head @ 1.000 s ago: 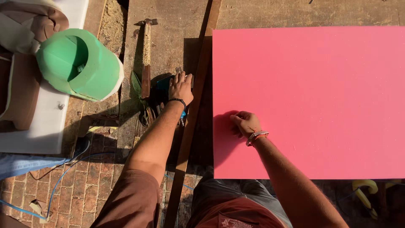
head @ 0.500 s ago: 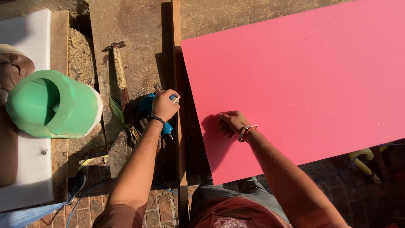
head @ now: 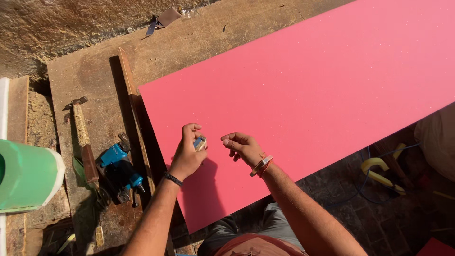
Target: The person carries large pink foam sheets to a work table, measures them with a tape measure, marks cut lines with a pen, and saws along a wooden straightedge to cut the sheets into pieces. The person then stacks the cut foam pieces on a plastic-covered pile and begins measuring another sheet.
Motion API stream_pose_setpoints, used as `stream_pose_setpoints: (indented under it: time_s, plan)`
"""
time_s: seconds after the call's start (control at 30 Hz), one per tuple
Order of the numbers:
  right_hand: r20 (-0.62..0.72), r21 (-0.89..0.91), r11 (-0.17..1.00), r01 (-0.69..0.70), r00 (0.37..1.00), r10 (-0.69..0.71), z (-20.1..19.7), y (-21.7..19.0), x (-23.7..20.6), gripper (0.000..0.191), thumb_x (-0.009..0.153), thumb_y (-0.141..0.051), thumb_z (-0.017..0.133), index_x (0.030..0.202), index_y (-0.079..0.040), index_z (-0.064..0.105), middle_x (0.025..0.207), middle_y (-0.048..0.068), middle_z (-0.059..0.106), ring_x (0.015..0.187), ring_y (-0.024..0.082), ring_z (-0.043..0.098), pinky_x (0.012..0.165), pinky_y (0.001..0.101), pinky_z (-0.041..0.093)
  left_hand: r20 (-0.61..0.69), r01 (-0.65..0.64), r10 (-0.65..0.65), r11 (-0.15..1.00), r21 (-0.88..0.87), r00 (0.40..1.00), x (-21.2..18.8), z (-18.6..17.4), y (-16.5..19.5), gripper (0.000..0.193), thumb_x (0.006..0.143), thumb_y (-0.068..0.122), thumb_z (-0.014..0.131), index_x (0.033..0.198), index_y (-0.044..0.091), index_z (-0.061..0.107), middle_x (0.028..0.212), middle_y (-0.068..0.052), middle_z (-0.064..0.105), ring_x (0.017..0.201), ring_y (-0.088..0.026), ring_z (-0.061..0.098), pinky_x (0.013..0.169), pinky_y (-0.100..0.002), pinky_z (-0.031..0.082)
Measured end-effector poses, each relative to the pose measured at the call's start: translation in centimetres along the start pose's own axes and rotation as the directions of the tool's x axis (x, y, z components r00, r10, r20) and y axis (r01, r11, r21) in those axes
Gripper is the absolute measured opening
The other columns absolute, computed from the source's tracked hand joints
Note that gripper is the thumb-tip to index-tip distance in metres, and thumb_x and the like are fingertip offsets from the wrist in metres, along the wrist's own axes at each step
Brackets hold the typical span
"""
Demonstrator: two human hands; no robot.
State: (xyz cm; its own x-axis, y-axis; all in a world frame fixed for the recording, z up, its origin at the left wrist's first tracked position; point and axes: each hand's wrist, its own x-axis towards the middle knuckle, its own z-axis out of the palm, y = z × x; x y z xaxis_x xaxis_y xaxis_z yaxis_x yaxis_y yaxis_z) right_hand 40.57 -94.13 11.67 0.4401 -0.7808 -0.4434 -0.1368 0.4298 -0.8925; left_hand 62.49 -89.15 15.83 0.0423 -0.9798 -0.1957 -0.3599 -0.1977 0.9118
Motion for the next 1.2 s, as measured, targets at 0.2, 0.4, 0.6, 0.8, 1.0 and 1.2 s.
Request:
stream_pose_setpoints:
  time_s: [0.2, 0.4, 0.6, 0.8, 1.0, 1.2]
  plan:
    - [0.122, 0.080, 0.997, 0.007, 0.992, -0.016, -13.6, -0.2, -2.9, 0.021, 0.093, -0.025, 0.077, 0.093, -0.005, 0.070, 0.081, 0.004, 0.069, 0.068, 0.011, 0.059, 0.058, 0.0279, 0.047, 0.171, -0.099, 0.056, 0.962, 0.255, 0.984, 3.5, 16.9, 6.1, 0.062, 0.085, 0.015, 0.068, 0.133, 0.005, 0.030, 0.095, -0.014, 0.066, 0.089, -0.031, 0.072, 0.079, -0.043, 0.057]
    - [-0.194, 0.859, 0.503, 0.092, 0.969, 0.154, -35.0, 3.5, -4.1, 0.026, 0.096, -0.021, 0.062, 0.080, -0.001, 0.061, 0.075, 0.011, 0.062, 0.063, 0.021, 0.057, 0.064, 0.0350, 0.055, 0.135, 0.152, -0.281, 0.795, 0.587, 0.950, 6.0, 22.4, 9.4, 0.054, 0.091, 0.058, 0.064, 0.112, 0.009, 0.056, 0.101, -0.014, 0.073, 0.096, -0.029, 0.072, 0.087, -0.046, 0.054]
    - [-0.677, 0.716, 0.452, 0.533, 0.689, 0.260, -52.7, 2.3, -4.0, 0.037, 0.101, -0.040, 0.061, 0.077, -0.012, 0.058, 0.069, 0.001, 0.057, 0.063, 0.015, 0.061, 0.068, 0.0348, 0.061, 0.114, 0.351, -0.502, 0.733, 0.582, 0.858, 6.4, 18.4, 5.2, 0.025, 0.088, 0.033, 0.063, 0.099, 0.017, 0.081, 0.081, -0.005, 0.073, 0.077, -0.018, 0.066, 0.074, -0.038, 0.053]
    - [-0.660, 0.485, 0.823, 0.294, 0.741, 0.124, -39.9, 2.9, -3.2, 0.034, 0.094, -0.036, 0.067, 0.103, -0.003, 0.069, 0.087, 0.002, 0.070, 0.080, 0.015, 0.068, 0.071, 0.0347, 0.059, 0.055, 0.346, -0.488, 0.690, 0.636, 0.871, 10.6, 27.2, 8.7, 0.024, 0.090, 0.031, 0.060, 0.101, 0.021, 0.079, 0.078, -0.005, 0.072, 0.071, -0.019, 0.065, 0.070, -0.037, 0.051]
    - [-0.565, 0.413, 0.908, 0.068, 0.801, 0.197, -29.1, 4.8, -4.9, 0.035, 0.102, -0.032, 0.061, 0.096, -0.001, 0.076, 0.074, 0.007, 0.072, 0.063, 0.014, 0.069, 0.056, 0.0300, 0.057, 0.064, 0.231, -0.393, 0.656, 0.719, 0.917, 12.7, 34.7, 14.5, 0.030, 0.087, 0.039, 0.062, 0.108, 0.031, 0.081, 0.098, 0.005, 0.075, 0.094, -0.020, 0.071, 0.083, -0.040, 0.055]
    - [-0.838, 0.434, 0.818, 0.378, 0.502, 0.213, -52.3, 2.4, -1.2, 0.034, 0.100, -0.028, 0.066, 0.083, 0.001, 0.070, 0.067, 0.006, 0.063, 0.053, 0.015, 0.059, 0.046, 0.0310, 0.048, -0.012, 0.514, -0.654, 0.583, 0.629, 0.757, 10.9, 26.7, 10.6, 0.033, 0.089, 0.043, 0.067, 0.107, 0.022, 0.085, 0.080, -0.002, 0.072, 0.070, -0.020, 0.061, 0.072, -0.043, 0.058]
